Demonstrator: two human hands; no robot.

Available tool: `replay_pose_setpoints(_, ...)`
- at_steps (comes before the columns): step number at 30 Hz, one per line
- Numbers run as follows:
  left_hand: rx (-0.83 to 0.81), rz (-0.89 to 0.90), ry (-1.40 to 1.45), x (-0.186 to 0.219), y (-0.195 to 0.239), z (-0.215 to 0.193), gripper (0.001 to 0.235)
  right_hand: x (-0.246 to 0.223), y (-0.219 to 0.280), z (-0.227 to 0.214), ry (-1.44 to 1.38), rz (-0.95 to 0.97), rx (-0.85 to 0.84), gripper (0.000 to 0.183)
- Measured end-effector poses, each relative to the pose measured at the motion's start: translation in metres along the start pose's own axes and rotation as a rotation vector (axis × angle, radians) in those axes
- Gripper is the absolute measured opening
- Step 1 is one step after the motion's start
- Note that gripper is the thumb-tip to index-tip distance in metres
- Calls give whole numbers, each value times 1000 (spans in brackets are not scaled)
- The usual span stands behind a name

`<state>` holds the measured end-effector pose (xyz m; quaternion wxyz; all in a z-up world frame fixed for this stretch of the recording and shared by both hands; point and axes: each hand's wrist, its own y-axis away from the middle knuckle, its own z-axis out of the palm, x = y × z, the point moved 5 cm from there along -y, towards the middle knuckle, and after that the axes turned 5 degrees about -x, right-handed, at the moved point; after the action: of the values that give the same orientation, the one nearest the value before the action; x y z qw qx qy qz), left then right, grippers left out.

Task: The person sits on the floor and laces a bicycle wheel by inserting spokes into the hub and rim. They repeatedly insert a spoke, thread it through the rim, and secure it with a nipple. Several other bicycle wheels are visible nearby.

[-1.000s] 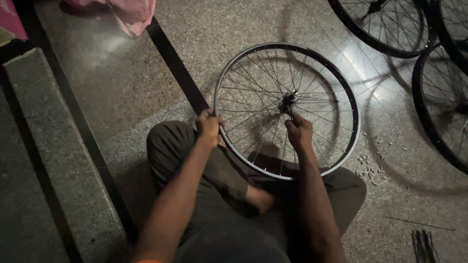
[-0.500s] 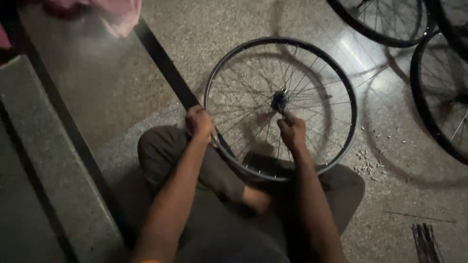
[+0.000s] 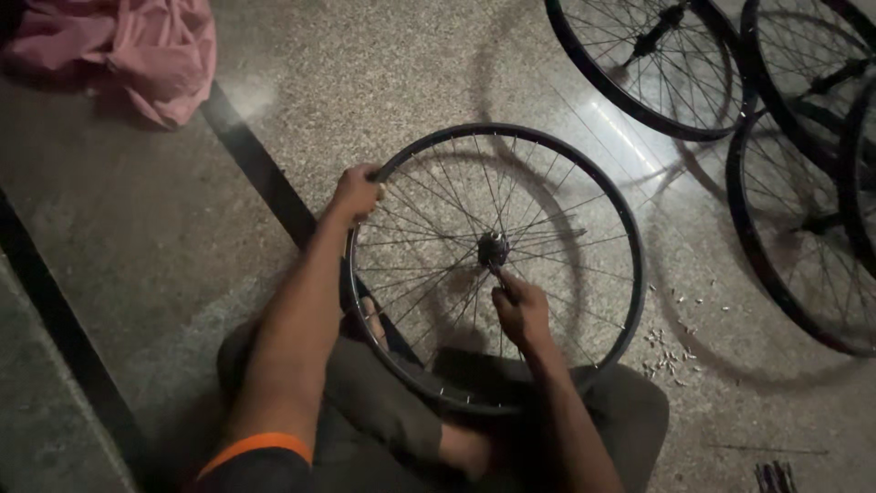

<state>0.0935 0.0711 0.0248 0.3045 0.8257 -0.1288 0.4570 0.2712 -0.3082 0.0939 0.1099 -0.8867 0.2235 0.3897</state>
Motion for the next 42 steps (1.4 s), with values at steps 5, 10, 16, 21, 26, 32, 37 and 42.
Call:
replay_pose_setpoints(5,-192,25,174,3,-13,5,56,-12,-4,-4,-118,105,-46,41)
replay_pose_setpoints(10,-253,56,295,10,-12,5,51,-14,-8,-6,-72,151,-100,41)
replay_pose_setpoints(16,-111,10,424,-2,6,-2,48,-18,-7,-12,-71,-32,2,37)
replay_pose_setpoints(21,149,-161,347,-28,56,-9,46,-13,-6,-6,-118,131,-97,39)
replay_pose_setpoints(26,189,1,300,-25,80,-4,60,-15,-6,-8,-101,187,-93,40)
replay_pose_setpoints(32,170,-124,366,-48,67,-5,50,-18,-5,-8,9,44,-65,43)
replay_pose_setpoints(37,163,-169,394,-68,58,-3,51,-12,-5,-4,60,35,-96,40)
replay_pose_setpoints(42,125,-100,351,-64,54,-6,45,-5,-4,-8,4,108,-71,43)
